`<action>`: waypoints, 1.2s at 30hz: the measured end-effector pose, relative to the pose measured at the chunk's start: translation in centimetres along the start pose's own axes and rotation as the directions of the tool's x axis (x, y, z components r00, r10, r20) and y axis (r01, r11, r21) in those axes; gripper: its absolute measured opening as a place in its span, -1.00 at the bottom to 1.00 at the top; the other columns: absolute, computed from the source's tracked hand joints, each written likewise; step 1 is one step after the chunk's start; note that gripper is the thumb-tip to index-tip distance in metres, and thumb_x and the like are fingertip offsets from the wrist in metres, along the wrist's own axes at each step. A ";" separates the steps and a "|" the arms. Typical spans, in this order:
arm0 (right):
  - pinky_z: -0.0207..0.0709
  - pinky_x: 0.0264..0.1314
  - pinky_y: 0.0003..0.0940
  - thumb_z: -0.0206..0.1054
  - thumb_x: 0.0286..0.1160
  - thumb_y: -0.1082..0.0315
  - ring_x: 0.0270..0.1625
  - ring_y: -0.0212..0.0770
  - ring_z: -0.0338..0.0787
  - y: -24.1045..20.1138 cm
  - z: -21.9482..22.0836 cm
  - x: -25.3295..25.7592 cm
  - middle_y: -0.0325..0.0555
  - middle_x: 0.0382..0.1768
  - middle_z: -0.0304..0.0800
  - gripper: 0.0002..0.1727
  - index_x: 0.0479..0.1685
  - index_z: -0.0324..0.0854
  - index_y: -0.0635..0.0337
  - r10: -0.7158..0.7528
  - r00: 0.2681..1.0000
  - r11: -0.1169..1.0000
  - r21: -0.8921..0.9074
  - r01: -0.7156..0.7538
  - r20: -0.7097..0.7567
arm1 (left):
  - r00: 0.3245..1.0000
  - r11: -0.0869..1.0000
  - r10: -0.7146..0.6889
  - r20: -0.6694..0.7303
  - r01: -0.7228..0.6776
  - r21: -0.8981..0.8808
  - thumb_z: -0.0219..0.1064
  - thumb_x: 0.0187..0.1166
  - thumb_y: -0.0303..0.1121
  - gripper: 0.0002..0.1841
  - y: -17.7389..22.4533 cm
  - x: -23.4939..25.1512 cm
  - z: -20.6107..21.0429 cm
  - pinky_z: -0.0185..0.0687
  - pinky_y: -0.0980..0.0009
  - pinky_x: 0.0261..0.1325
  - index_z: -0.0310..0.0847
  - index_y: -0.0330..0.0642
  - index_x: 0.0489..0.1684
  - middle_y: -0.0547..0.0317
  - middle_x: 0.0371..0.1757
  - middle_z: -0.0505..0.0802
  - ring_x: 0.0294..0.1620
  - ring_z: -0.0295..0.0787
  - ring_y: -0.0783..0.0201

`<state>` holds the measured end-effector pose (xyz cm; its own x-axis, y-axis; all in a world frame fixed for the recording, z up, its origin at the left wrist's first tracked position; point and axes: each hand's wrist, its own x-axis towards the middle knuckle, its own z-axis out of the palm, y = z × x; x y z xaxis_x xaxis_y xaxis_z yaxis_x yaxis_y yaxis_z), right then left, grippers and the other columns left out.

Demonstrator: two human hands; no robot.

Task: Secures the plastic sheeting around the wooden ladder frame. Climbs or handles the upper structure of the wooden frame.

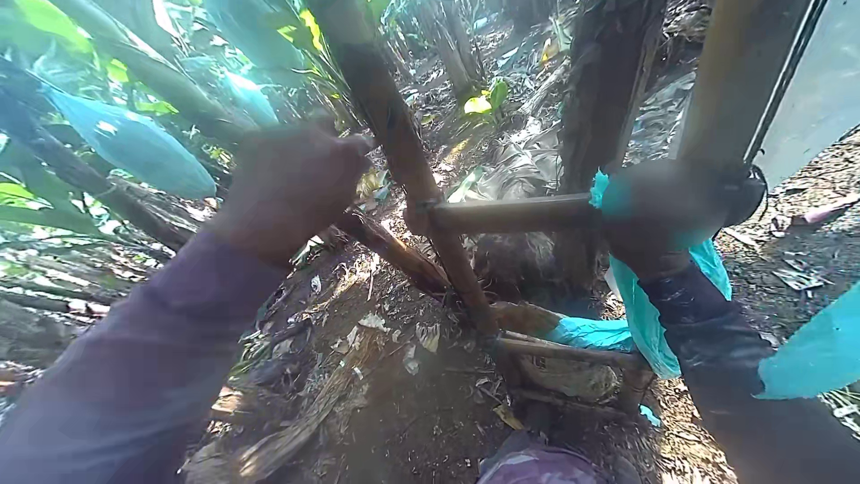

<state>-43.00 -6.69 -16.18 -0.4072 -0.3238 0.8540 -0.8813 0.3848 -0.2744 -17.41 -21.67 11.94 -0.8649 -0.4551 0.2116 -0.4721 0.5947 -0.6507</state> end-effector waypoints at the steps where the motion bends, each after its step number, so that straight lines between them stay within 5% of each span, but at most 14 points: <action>1: 0.55 0.03 0.24 0.20 0.56 0.13 -0.10 0.23 0.84 0.1 0.0 -0.1 0.17 -0.26 0.82 -0.68 -0.21 0.66 0.24 -0.006 1.000 1.000 0.002 0.006 0.008 | 0.999 0.999 -0.037 0.039 0.038 -0.012 0.14 0.80 -0.23 -0.69 0.5 0.8 0.8 0.56 -0.44 -0.23 0.71 0.02 0.33 -0.44 0.10 0.75 -0.04 0.76 -0.51; 3: 0.55 0.07 0.24 0.19 0.59 0.12 -0.04 0.23 0.82 0.2 -0.3 -0.6 0.16 -0.19 0.80 -0.69 -0.11 0.64 0.21 -0.022 0.998 1.000 0.005 0.022 0.053 | 0.980 0.997 -0.074 0.187 0.079 -0.023 0.21 0.72 -0.31 -0.68 2.8 3.3 3.1 0.58 -0.45 -0.04 0.71 0.04 0.35 -0.41 0.30 0.73 0.12 0.75 -0.48; 6: 0.57 0.09 0.22 0.21 0.59 0.15 -0.02 0.23 0.83 0.6 -0.8 -0.5 0.16 -0.18 0.81 -0.70 -0.09 0.65 0.23 -0.062 0.997 0.998 0.023 0.061 0.046 | 0.956 0.999 0.001 0.292 0.010 -0.037 0.31 0.60 -0.36 -0.69 4.1 5.3 4.9 0.63 -0.37 -0.02 0.75 0.08 0.26 -0.30 0.26 0.74 0.11 0.76 -0.37; 9: 0.59 0.09 0.18 0.21 0.57 0.16 -0.07 0.20 0.84 0.2 -0.8 -0.3 0.13 -0.23 0.81 -0.70 -0.16 0.66 0.24 -0.054 0.999 0.998 0.023 0.054 0.006 | 0.990 0.995 0.017 0.138 -0.003 -0.097 0.13 0.81 -0.12 -0.67 0.2 3.0 1.6 0.59 -0.44 -0.03 0.70 0.23 0.39 -0.26 0.17 0.78 0.08 0.77 -0.39; 12: 0.57 0.10 0.18 0.20 0.56 0.16 -0.08 0.20 0.83 -0.1 -0.4 0.0 0.14 -0.24 0.80 -0.70 -0.18 0.65 0.25 -0.028 1.000 0.999 0.022 0.028 -0.003 | 0.998 0.997 -0.059 -0.006 0.059 -0.057 0.05 0.85 -0.08 -0.63 -1.7 1.5 -1.3 0.51 -0.51 -0.11 0.70 0.15 0.39 -0.35 0.14 0.77 0.06 0.75 -0.49; 15: 0.56 0.10 0.21 0.24 0.53 0.19 -0.04 0.22 0.83 0.0 -0.4 -0.2 0.16 -0.20 0.81 -0.71 -0.12 0.67 0.25 -0.049 0.999 0.998 0.036 0.049 0.016 | 0.988 0.997 -0.058 0.146 0.064 -0.035 0.18 0.75 -0.30 -0.69 1.6 3.1 2.3 0.56 -0.47 -0.04 0.71 0.03 0.35 -0.42 0.27 0.73 0.11 0.73 -0.52; 18: 0.57 0.09 0.21 0.26 0.52 0.19 -0.03 0.23 0.83 0.5 -0.7 -0.2 0.17 -0.19 0.81 -0.71 -0.12 0.67 0.27 -0.087 0.996 0.995 0.043 0.087 0.018 | 0.956 0.998 0.054 0.287 -0.049 -0.027 0.33 0.56 -0.43 -0.71 4.3 4.7 5.9 0.67 -0.32 -0.11 0.76 0.06 0.19 -0.27 0.22 0.75 0.05 0.78 -0.34; 20: 0.58 0.08 0.19 0.25 0.53 0.20 -0.05 0.21 0.83 0.5 -0.8 0.0 0.15 -0.21 0.81 -0.73 -0.15 0.67 0.27 -0.093 0.996 0.995 0.048 0.092 0.007 | 0.973 0.995 0.064 0.221 -0.047 -0.083 0.26 0.69 -0.29 -0.69 2.4 3.8 4.5 0.65 -0.35 -0.08 0.73 0.21 0.32 -0.23 0.21 0.77 0.05 0.79 -0.33; 24: 0.57 0.08 0.17 0.22 0.54 0.17 -0.09 0.17 0.84 0.0 0.0 0.1 0.11 -0.26 0.81 -0.72 -0.20 0.66 0.24 -0.030 0.999 0.999 0.024 0.030 -0.015 | 0.999 0.999 -0.021 -0.025 0.019 -0.050 0.04 0.85 -0.08 -0.63 -2.3 1.0 -0.8 0.54 -0.48 -0.21 0.69 0.10 0.39 -0.37 0.10 0.77 -0.02 0.76 -0.50; 27: 0.58 0.05 0.17 0.24 0.53 0.17 -0.09 0.18 0.84 0.0 0.0 0.0 0.13 -0.25 0.81 -0.71 -0.20 0.66 0.25 -0.054 0.999 0.998 0.032 0.054 -0.003 | 0.993 0.995 -0.072 0.096 0.078 -0.063 0.14 0.79 -0.18 -0.68 0.2 3.1 2.2 0.56 -0.46 -0.05 0.73 0.06 0.33 -0.35 0.20 0.77 0.09 0.75 -0.46; 29: 0.59 0.07 0.17 0.28 0.48 0.17 -0.08 0.18 0.84 0.5 -0.2 0.0 0.14 -0.23 0.83 -0.71 -0.19 0.68 0.26 -0.080 0.997 0.995 0.054 0.081 -0.014 | 0.983 0.999 0.014 0.183 -0.004 -0.052 0.26 0.67 -0.34 -0.73 2.9 4.8 5.0 0.63 -0.38 -0.09 0.76 0.02 0.24 -0.31 0.19 0.79 0.05 0.79 -0.39; 32: 0.60 0.11 0.17 0.33 0.44 0.19 -0.08 0.18 0.85 0.9 -0.1 0.0 0.13 -0.22 0.84 -0.72 -0.19 0.70 0.27 -0.103 0.995 0.993 0.052 0.104 -0.009 | 0.970 0.994 0.096 0.223 -0.084 -0.063 0.26 0.71 -0.25 -0.72 2.4 4.6 4.9 0.66 -0.30 -0.08 0.77 0.20 0.27 -0.15 0.14 0.81 0.04 0.81 -0.26; 36: 0.59 0.09 0.12 0.27 0.50 0.15 -0.12 0.12 0.84 0.5 0.4 0.0 0.08 -0.27 0.82 -0.71 -0.26 0.68 0.23 -0.067 0.997 0.997 0.021 0.068 -0.049 | 0.999 0.999 -0.008 -0.044 0.006 -0.031 0.08 0.84 -0.11 -0.66 -1.9 2.2 -0.4 0.53 -0.48 -0.26 0.70 0.07 0.33 -0.33 0.07 0.78 -0.08 0.77 -0.48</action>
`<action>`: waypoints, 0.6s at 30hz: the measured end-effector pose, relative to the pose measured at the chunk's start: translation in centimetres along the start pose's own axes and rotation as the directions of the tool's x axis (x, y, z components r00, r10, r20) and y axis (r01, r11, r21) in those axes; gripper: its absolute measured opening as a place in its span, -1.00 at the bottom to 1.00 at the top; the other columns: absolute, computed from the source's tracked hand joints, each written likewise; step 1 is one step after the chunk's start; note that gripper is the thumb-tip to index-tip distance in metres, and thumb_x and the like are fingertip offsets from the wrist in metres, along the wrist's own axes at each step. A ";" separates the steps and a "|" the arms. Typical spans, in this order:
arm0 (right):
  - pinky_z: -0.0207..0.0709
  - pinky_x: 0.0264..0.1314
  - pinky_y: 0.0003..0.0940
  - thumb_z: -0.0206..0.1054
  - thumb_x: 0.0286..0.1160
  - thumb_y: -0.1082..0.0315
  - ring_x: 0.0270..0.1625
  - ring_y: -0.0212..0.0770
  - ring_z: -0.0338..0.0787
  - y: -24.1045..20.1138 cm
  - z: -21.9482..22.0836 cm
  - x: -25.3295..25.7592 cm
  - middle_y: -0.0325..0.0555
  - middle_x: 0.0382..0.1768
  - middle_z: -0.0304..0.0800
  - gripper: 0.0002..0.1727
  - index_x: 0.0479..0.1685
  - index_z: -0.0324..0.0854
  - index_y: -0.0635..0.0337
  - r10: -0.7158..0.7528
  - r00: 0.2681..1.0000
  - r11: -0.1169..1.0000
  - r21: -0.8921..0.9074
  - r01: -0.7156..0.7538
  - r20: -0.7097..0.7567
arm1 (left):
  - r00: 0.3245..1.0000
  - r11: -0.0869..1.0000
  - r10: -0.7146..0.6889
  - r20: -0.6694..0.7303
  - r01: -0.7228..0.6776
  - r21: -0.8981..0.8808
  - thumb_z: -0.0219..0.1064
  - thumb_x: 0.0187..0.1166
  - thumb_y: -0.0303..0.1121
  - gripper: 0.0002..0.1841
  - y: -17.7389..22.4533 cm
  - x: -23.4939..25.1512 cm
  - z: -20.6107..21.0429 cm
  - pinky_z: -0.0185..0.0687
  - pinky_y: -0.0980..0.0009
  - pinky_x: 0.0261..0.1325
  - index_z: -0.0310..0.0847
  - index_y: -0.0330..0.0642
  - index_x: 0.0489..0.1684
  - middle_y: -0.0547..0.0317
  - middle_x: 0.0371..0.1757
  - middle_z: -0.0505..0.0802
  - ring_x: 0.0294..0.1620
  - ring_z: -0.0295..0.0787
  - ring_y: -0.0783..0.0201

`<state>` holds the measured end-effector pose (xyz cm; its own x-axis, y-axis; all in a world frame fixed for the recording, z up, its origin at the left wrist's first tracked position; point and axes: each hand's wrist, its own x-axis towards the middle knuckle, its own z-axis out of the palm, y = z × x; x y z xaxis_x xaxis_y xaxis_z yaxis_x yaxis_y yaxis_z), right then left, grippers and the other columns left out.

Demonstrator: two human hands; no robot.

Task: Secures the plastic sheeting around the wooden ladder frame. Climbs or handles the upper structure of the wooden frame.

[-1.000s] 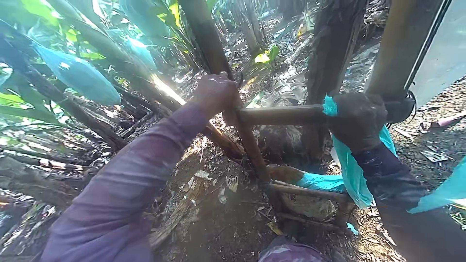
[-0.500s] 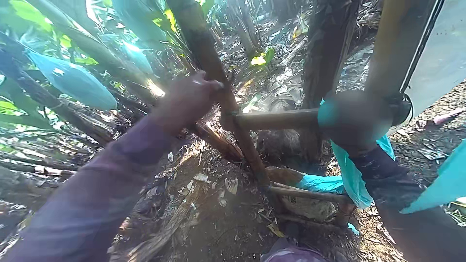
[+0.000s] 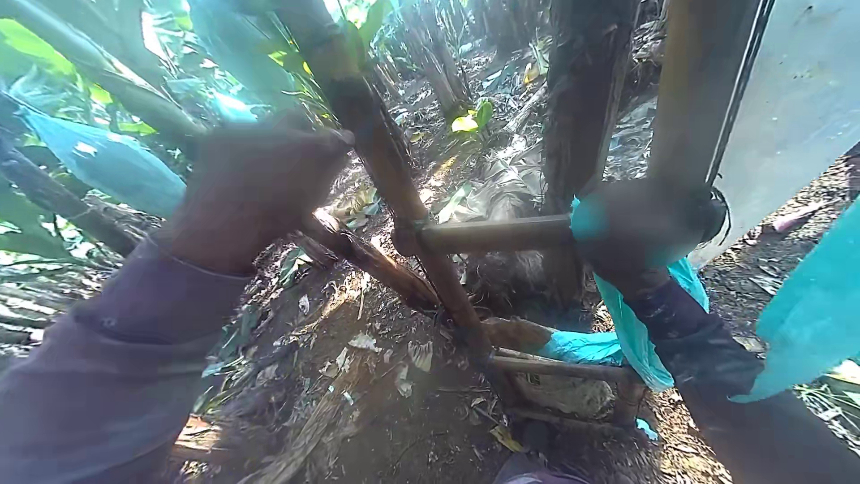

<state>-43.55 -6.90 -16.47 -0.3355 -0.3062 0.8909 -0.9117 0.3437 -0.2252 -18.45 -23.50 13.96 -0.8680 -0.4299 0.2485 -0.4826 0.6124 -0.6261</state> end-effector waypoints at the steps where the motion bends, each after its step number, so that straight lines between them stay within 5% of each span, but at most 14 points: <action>1: 0.59 0.09 0.11 0.26 0.51 0.16 -0.12 0.12 0.84 0.0 0.1 0.0 0.08 -0.28 0.82 -0.71 -0.26 0.69 0.23 -0.002 1.000 1.000 -0.006 0.002 -0.003 | 0.999 0.999 -0.039 -0.016 0.039 0.010 0.08 0.83 -0.14 -0.66 0.1 0.2 0.1 0.50 -0.51 -0.25 0.71 0.00 0.29 -0.40 0.07 0.77 -0.07 0.75 -0.53; 4: 0.58 0.11 0.12 0.28 0.46 0.22 -0.13 0.14 0.84 0.1 0.1 -0.1 0.10 -0.29 0.82 -0.75 -0.23 0.68 0.25 -0.023 1.000 1.000 0.014 0.023 0.008 | 0.984 0.997 -0.058 0.169 0.064 -0.032 0.18 0.77 -0.27 -0.70 3.7 2.1 4.3 0.58 -0.43 -0.04 0.72 0.03 0.32 -0.39 0.21 0.75 0.08 0.75 -0.48; 7: 0.58 0.12 0.14 0.35 0.39 0.26 -0.10 0.17 0.85 0.5 -0.3 0.0 0.14 -0.25 0.83 -0.76 -0.18 0.70 0.28 -0.061 0.998 0.998 0.036 0.061 0.017 | 0.964 0.999 0.047 0.263 -0.039 -0.035 0.27 0.68 -0.28 -0.71 5.2 3.0 7.2 0.67 -0.28 -0.11 0.76 0.18 0.28 -0.21 0.15 0.80 0.00 0.81 -0.29; 10: 0.61 0.06 0.14 0.31 0.41 0.24 -0.13 0.16 0.86 0.1 0.2 0.1 0.12 -0.28 0.83 -0.76 -0.25 0.69 0.28 -0.032 0.999 0.999 0.012 0.032 -0.016 | 0.992 0.997 0.037 0.118 -0.028 -0.075 0.16 0.80 -0.15 -0.67 1.7 0.5 2.6 0.64 -0.36 -0.14 0.70 0.24 0.41 -0.19 0.11 0.81 -0.01 0.81 -0.31; 13: 0.59 0.05 0.12 0.30 0.42 0.18 -0.16 0.13 0.85 -0.1 0.7 0.1 0.08 -0.31 0.83 -0.73 -0.30 0.68 0.24 0.008 1.000 1.000 -0.021 -0.009 -0.027 | 0.999 0.999 -0.046 -0.007 0.046 0.014 0.13 0.82 -0.13 -0.68 0.4 -0.4 -0.2 0.58 -0.41 -0.26 0.75 0.10 0.30 -0.33 0.01 0.79 -0.10 0.79 -0.43; 18: 0.58 0.13 0.19 0.45 0.35 0.22 -0.10 0.21 0.85 -0.2 -0.4 0.0 0.18 -0.25 0.83 -0.71 -0.20 0.73 0.33 -0.027 0.999 0.996 0.081 0.024 0.033 | 0.947 1.000 0.011 0.320 -0.006 -0.017 0.32 0.60 -0.43 -0.73 6.3 2.7 6.4 0.66 -0.34 -0.07 0.78 0.00 0.18 -0.30 0.22 0.76 0.08 0.78 -0.36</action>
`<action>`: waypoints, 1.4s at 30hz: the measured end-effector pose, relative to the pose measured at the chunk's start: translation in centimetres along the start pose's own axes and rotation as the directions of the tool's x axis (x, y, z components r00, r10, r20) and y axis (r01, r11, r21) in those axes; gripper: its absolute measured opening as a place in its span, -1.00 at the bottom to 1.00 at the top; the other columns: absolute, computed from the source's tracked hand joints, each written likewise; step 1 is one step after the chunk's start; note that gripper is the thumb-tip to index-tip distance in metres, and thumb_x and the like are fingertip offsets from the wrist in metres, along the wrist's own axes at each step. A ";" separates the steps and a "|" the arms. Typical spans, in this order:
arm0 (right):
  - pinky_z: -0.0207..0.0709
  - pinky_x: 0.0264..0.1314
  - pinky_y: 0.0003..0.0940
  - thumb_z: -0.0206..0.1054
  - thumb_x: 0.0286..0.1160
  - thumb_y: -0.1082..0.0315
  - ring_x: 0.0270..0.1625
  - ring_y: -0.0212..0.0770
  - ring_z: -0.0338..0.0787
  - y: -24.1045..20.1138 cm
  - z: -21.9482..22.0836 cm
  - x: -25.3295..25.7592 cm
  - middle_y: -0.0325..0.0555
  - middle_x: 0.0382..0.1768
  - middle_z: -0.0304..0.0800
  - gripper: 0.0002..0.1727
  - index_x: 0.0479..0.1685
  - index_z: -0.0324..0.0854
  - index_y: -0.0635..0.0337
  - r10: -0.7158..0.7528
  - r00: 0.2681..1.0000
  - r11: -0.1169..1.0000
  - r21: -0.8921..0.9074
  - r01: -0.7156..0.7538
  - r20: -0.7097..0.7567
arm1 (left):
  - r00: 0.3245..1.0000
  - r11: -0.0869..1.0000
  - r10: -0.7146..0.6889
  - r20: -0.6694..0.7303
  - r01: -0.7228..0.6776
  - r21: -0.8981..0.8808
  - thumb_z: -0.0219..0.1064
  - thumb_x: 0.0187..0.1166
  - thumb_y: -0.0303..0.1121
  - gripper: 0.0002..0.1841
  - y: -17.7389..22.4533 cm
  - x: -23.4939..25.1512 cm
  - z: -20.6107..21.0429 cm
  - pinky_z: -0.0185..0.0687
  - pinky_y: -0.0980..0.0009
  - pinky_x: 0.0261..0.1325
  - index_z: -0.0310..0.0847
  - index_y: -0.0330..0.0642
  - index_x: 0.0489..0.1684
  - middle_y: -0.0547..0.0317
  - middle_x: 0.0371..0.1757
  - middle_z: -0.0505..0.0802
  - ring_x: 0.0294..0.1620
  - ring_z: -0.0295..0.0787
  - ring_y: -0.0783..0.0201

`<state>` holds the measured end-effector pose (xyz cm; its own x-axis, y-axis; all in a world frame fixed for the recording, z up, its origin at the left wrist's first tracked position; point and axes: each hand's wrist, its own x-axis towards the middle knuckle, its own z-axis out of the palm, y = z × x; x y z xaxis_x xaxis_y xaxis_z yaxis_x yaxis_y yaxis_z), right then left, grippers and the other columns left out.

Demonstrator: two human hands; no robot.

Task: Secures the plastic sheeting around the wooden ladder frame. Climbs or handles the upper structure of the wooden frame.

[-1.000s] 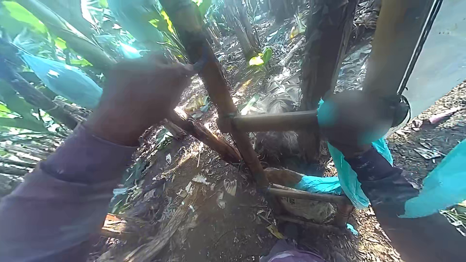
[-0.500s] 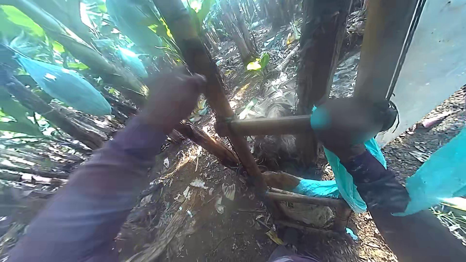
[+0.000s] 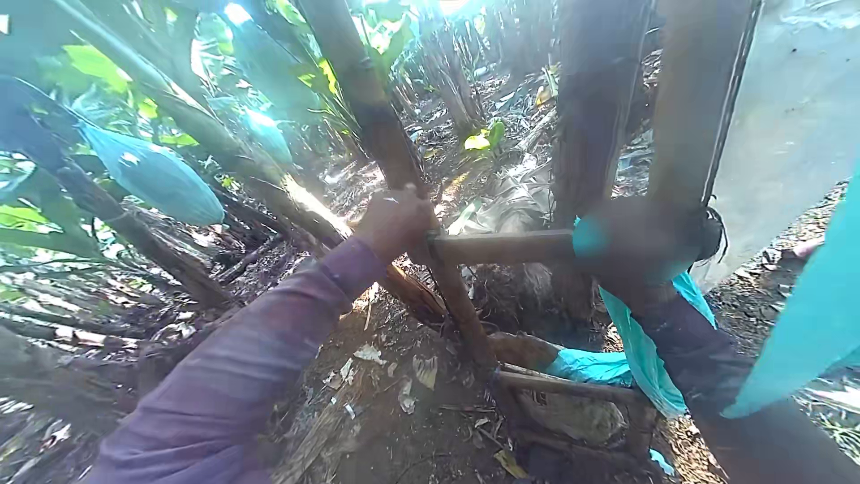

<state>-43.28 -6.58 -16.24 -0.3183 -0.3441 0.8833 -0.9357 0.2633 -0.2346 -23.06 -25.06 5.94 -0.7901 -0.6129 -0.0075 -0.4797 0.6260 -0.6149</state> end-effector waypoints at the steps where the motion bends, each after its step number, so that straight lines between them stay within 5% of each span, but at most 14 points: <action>1: 0.58 0.13 0.17 0.49 0.30 0.26 -0.11 0.21 0.85 -0.1 -0.4 0.1 0.18 -0.27 0.84 -0.72 -0.22 0.74 0.33 -0.007 1.000 1.000 0.015 0.007 -0.008 | 0.999 0.999 0.039 0.014 -0.039 0.014 0.33 0.59 -0.41 -0.72 0.0 0.2 0.5 0.68 -0.29 -0.10 0.79 0.06 0.18 -0.24 0.18 0.77 0.05 0.80 -0.30; 4: 0.58 0.12 0.15 0.45 0.32 0.25 -0.15 0.19 0.85 -0.5 -0.3 0.2 0.16 -0.31 0.82 -0.74 -0.30 0.72 0.32 -0.004 0.999 1.000 0.002 0.004 -0.032 | 0.990 1.000 0.022 -0.138 -0.023 -0.004 0.20 0.77 -0.24 -0.70 -3.1 -3.3 -2.4 0.66 -0.33 -0.15 0.73 0.18 0.35 -0.22 0.13 0.79 0.00 0.81 -0.32; 7: 0.60 0.04 0.15 0.36 0.38 0.21 -0.16 0.18 0.86 -0.4 0.0 0.1 0.14 -0.29 0.83 -0.74 -0.31 0.68 0.28 0.013 0.999 0.999 -0.043 -0.015 -0.034 | 0.949 0.997 -0.029 -0.314 0.048 0.052 0.14 0.81 -0.16 -0.69 -5.1 -6.0 -5.4 0.60 -0.39 -0.31 0.73 0.07 0.32 -0.34 0.02 0.79 -0.13 0.79 -0.43; 10: 0.57 0.09 0.21 0.35 0.39 0.22 -0.09 0.22 0.86 -0.2 -0.2 -0.3 0.19 -0.20 0.85 -0.72 -0.18 0.71 0.30 -0.002 1.000 0.999 -0.037 0.002 0.014 | 0.977 0.994 -0.110 -0.184 0.109 -0.013 0.18 0.78 -0.28 -0.71 -2.5 -3.7 -3.2 0.60 -0.41 -0.10 0.73 0.01 0.31 -0.43 0.17 0.75 0.05 0.76 -0.49; 13: 0.58 0.18 0.22 0.36 0.43 0.22 -0.02 0.23 0.86 0.3 -0.6 -0.4 0.20 -0.14 0.85 -0.71 -0.13 0.70 0.31 -0.033 0.999 0.999 -0.023 0.034 0.030 | 0.999 0.999 -0.036 -0.035 0.036 0.000 0.21 0.67 -0.37 -0.72 -0.4 -0.8 -0.4 0.68 -0.28 -0.12 0.76 0.02 0.22 -0.29 0.21 0.75 0.03 0.79 -0.34; 19: 0.56 0.15 0.15 0.22 0.48 0.20 -0.06 0.17 0.85 0.2 0.2 -0.4 0.13 -0.20 0.85 -0.72 -0.17 0.68 0.26 0.006 1.000 0.997 -0.073 -0.007 -0.023 | 0.949 0.998 -0.067 -0.307 0.067 -0.009 0.03 0.85 -0.07 -0.61 -5.1 -6.9 -5.8 0.56 -0.45 -0.23 0.69 0.10 0.40 -0.37 0.07 0.77 -0.08 0.77 -0.47; 22: 0.55 0.13 0.17 0.22 0.49 0.19 -0.03 0.20 0.85 0.2 0.1 -0.6 0.15 -0.17 0.85 -0.70 -0.12 0.67 0.26 -0.012 1.000 0.998 -0.068 0.012 -0.003 | 0.978 0.988 -0.144 -0.150 0.132 -0.086 0.12 0.80 -0.16 -0.65 -3.2 -4.4 -3.1 0.54 -0.47 0.00 0.70 0.11 0.40 -0.38 0.27 0.74 0.12 0.74 -0.47; 25: 0.57 0.19 0.15 0.24 0.53 0.18 0.01 0.18 0.86 0.7 -0.4 -0.6 0.14 -0.12 0.86 -0.69 -0.07 0.69 0.25 -0.042 0.999 0.997 -0.065 0.042 0.011 | 0.999 0.999 -0.012 -0.047 0.010 -0.051 0.20 0.74 -0.19 -0.71 -0.9 -1.4 0.7 0.66 -0.30 -0.03 0.75 0.13 0.28 -0.22 0.20 0.79 0.08 0.80 -0.29; 31: 0.55 0.18 0.16 0.23 0.57 0.17 0.00 0.18 0.84 0.3 -0.2 -0.2 0.12 -0.13 0.85 -0.71 -0.09 0.69 0.22 0.023 1.000 0.996 -0.082 -0.024 -0.008 | 0.969 0.997 -0.075 -0.234 0.074 -0.014 0.07 0.84 -0.09 -0.65 -4.6 -6.2 -6.1 0.53 -0.48 -0.14 0.69 0.10 0.36 -0.37 0.12 0.75 0.03 0.75 -0.48; 34: 0.53 0.17 0.17 0.22 0.59 0.15 -0.01 0.21 0.83 0.3 -0.2 -0.4 0.16 -0.15 0.83 -0.69 -0.08 0.67 0.25 0.009 1.000 0.997 -0.076 -0.009 0.005 | 0.983 0.993 -0.115 -0.143 0.116 0.000 0.14 0.78 -0.26 -0.69 -2.7 -3.7 -3.5 0.56 -0.46 -0.09 0.69 0.00 0.34 -0.44 0.25 0.72 0.08 0.74 -0.51; 37: 0.54 0.17 0.16 0.26 0.54 0.17 0.00 0.19 0.84 0.9 -0.3 -0.5 0.14 -0.12 0.84 -0.70 -0.04 0.68 0.24 -0.034 0.999 0.997 -0.072 0.034 0.009 | 0.999 1.000 -0.019 -0.043 0.019 0.009 0.18 0.70 -0.34 -0.71 -0.5 -1.3 -0.7 0.65 -0.32 -0.11 0.75 0.01 0.23 -0.30 0.19 0.76 0.05 0.79 -0.35; 42: 0.55 0.16 0.16 0.25 0.55 0.16 -0.06 0.18 0.83 0.4 0.0 -0.4 0.12 -0.18 0.84 -0.71 -0.10 0.68 0.22 0.019 1.000 0.996 -0.091 -0.019 -0.008 | 0.976 0.998 -0.063 -0.207 0.062 -0.011 0.05 0.84 -0.08 -0.63 -5.0 -5.3 -6.0 0.53 -0.48 -0.08 0.66 0.13 0.41 -0.35 0.17 0.75 0.09 0.73 -0.47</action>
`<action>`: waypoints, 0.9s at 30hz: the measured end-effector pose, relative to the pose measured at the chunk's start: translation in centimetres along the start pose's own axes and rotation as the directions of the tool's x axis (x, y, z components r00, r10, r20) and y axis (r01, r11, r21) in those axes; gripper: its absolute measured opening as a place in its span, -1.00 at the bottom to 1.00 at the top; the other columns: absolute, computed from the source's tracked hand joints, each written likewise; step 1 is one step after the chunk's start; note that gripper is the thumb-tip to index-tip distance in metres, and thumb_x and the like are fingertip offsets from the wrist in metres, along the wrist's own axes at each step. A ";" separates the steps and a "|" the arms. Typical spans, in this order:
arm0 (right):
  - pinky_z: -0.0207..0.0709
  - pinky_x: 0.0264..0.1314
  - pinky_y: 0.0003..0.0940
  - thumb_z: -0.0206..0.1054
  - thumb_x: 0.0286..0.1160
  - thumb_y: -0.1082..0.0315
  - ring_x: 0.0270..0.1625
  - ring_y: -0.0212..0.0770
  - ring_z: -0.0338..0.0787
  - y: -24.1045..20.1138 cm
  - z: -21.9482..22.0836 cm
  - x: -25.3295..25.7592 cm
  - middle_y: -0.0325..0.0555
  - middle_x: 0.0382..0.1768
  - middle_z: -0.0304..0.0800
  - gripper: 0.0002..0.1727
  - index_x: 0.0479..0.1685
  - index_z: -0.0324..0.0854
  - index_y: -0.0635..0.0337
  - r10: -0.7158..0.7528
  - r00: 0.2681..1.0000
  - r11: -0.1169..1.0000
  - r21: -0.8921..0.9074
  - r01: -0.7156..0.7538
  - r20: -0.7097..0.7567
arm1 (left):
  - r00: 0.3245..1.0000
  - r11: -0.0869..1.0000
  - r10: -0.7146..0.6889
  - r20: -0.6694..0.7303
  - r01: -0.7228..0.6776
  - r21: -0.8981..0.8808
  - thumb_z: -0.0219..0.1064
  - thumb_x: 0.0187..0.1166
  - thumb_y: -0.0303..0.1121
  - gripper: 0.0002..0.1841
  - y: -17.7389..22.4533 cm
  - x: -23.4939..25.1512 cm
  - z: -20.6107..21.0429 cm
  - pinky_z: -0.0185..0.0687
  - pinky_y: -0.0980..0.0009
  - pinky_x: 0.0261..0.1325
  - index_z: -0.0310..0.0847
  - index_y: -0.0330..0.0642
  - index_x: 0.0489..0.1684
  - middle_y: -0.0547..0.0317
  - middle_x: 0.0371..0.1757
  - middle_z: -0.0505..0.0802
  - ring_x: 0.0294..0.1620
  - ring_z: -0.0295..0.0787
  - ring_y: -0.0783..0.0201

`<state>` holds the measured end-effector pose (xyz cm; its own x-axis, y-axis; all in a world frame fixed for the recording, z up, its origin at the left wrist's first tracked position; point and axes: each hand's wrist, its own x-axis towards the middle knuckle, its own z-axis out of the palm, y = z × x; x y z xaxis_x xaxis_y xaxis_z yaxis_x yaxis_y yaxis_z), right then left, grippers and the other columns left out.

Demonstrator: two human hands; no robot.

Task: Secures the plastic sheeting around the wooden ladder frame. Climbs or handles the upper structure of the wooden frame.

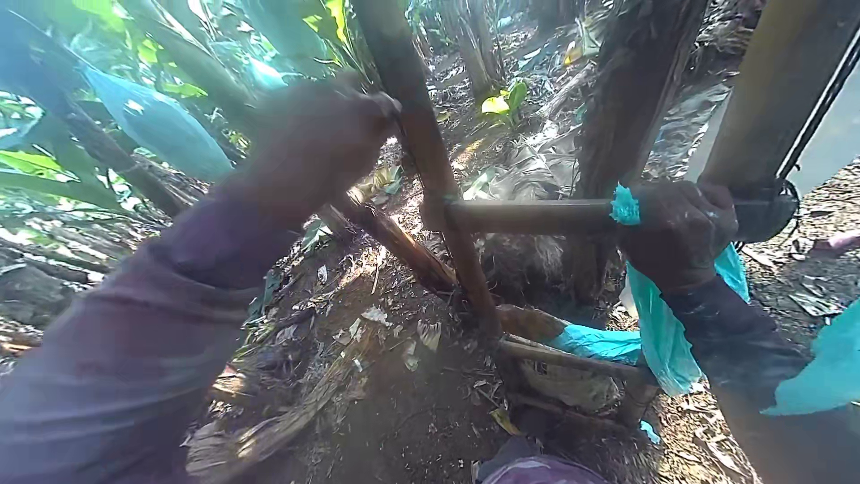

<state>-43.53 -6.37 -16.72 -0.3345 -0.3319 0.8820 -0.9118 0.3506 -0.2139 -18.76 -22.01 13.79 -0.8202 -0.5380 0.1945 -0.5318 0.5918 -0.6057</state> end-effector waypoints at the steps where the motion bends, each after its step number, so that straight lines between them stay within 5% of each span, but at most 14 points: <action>1: 0.55 0.17 0.17 0.25 0.54 0.16 -0.05 0.18 0.84 0.0 0.0 0.1 0.12 -0.18 0.84 -0.71 -0.10 0.68 0.22 0.008 1.000 1.000 0.000 -0.008 0.003 | 0.999 1.000 -0.021 -0.038 0.021 0.004 0.06 0.84 -0.10 -0.64 -0.5 0.1 -0.4 0.50 -0.50 -0.07 0.68 0.10 0.39 -0.38 0.16 0.75 0.12 0.72 -0.50; 4: 0.52 0.17 0.18 0.21 0.56 0.15 -0.03 0.22 0.82 -0.1 -0.3 -0.1 0.16 -0.15 0.81 -0.69 -0.07 0.66 0.24 -0.008 1.000 1.000 0.018 0.007 0.027 | 0.997 0.999 -0.048 0.066 0.048 0.009 0.11 0.79 -0.22 -0.67 1.9 1.4 2.7 0.55 -0.47 -0.02 0.68 0.01 0.36 -0.41 0.25 0.73 0.14 0.73 -0.49; 7: 0.53 0.16 0.18 0.22 0.55 0.14 -0.02 0.21 0.83 0.3 -0.6 0.0 0.16 -0.15 0.82 -0.68 -0.09 0.66 0.24 -0.028 0.999 0.999 0.016 0.028 0.034 | 0.987 0.994 0.045 0.151 -0.030 -0.103 0.29 0.66 -0.20 -0.68 3.8 2.5 6.8 0.64 -0.33 0.03 0.71 0.14 0.33 -0.25 0.24 0.75 0.16 0.76 -0.32; 9: 0.53 0.17 0.19 0.22 0.56 0.12 -0.01 0.20 0.83 0.3 -0.5 0.0 0.15 -0.15 0.82 -0.67 -0.08 0.67 0.23 -0.019 0.999 1.000 0.020 0.018 0.036 | 0.995 0.938 0.091 0.045 -0.070 -0.339 0.40 0.59 -0.18 -0.55 2.2 1.4 7.5 0.61 -0.23 0.25 0.64 0.16 0.50 -0.15 0.27 0.74 0.26 0.72 -0.15; 11: 0.52 0.16 0.20 0.22 0.56 0.12 0.00 0.20 0.83 0.0 -0.3 0.0 0.15 -0.14 0.82 -0.67 -0.07 0.68 0.22 0.000 1.000 1.000 0.029 -0.001 0.030 | 0.990 0.788 0.011 -0.140 -0.095 -0.609 0.30 0.67 -0.27 -0.53 1.0 -1.4 7.2 0.61 0.00 0.40 0.56 0.03 0.58 -0.01 0.36 0.77 0.31 0.75 0.11; 14: 0.53 0.14 0.17 0.23 0.54 0.14 -0.05 0.19 0.82 -0.1 -0.2 0.2 0.14 -0.18 0.81 -0.69 -0.10 0.67 0.23 -0.006 1.000 1.000 0.024 0.006 0.012 | 0.968 0.612 -0.182 -0.174 -0.027 -0.791 -0.02 0.83 -0.16 -0.54 2.4 -5.4 9.4 0.73 0.15 -0.06 0.47 -0.11 0.59 0.10 -0.09 0.85 -0.20 0.78 0.28; 17: 0.54 0.13 0.18 0.24 0.53 0.17 -0.06 0.20 0.83 -0.3 0.0 0.2 0.14 -0.19 0.81 -0.71 -0.12 0.67 0.24 0.001 1.000 1.000 0.019 -0.001 0.011 | 0.968 0.585 -0.234 -0.092 0.064 -0.809 -0.01 0.84 -0.17 -0.53 4.6 -7.0 13.4 0.73 0.03 -0.11 0.42 -0.06 0.65 0.03 -0.19 0.86 -0.28 0.80 0.17; 19: 0.54 0.13 0.19 0.24 0.52 0.19 -0.04 0.21 0.83 -0.2 0.0 0.2 0.14 -0.18 0.82 -0.72 -0.11 0.67 0.24 0.004 1.000 1.000 0.014 -0.004 0.016 | 0.956 0.626 -0.283 -0.076 0.124 -0.770 0.00 0.85 -0.19 -0.51 4.7 -5.9 13.9 0.73 -0.10 0.01 0.33 0.06 0.75 -0.08 -0.08 0.87 -0.16 0.84 0.03; 22: 0.54 0.15 0.20 0.27 0.49 0.16 0.00 0.21 0.83 0.2 -0.1 0.1 0.16 -0.15 0.83 -0.69 -0.07 0.69 0.23 -0.013 0.999 1.000 0.026 0.012 0.033 | 0.920 0.690 -0.370 -0.127 0.180 -0.701 -0.04 0.85 -0.21 -0.48 2.8 -0.5 10.6 0.63 -0.27 0.12 0.30 -0.05 0.78 -0.27 0.08 0.84 0.00 0.83 -0.20; 24: 0.53 0.18 0.22 0.27 0.52 0.14 0.02 0.24 0.83 0.3 -0.2 0.1 0.18 -0.11 0.83 -0.68 -0.05 0.69 0.23 -0.024 0.998 0.999 0.039 0.022 0.051 | 0.905 0.687 -0.394 -0.162 0.173 -0.705 -0.06 0.85 -0.22 -0.47 1.6 3.4 7.8 0.57 -0.13 0.41 0.27 -0.04 0.80 -0.15 0.45 0.74 0.33 0.77 -0.07; 27: 0.52 0.18 0.23 0.27 0.54 0.15 0.03 0.26 0.81 0.4 -0.6 0.1 0.20 -0.09 0.81 -0.68 -0.05 0.67 0.24 -0.030 0.997 0.998 0.050 0.027 0.069 | 0.894 0.664 -0.390 -0.222 0.106 -0.740 -0.05 0.85 -0.19 -0.46 1.7 4.0 7.7 0.61 0.09 0.41 0.22 0.06 0.83 0.05 0.56 0.68 0.32 0.77 0.18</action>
<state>-43.80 -5.71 -16.41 -0.3227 -0.4023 0.8568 -0.9311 0.2974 -0.2111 -21.35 -27.81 7.57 -0.5725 -0.5784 0.5811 -0.5959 0.7803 0.1898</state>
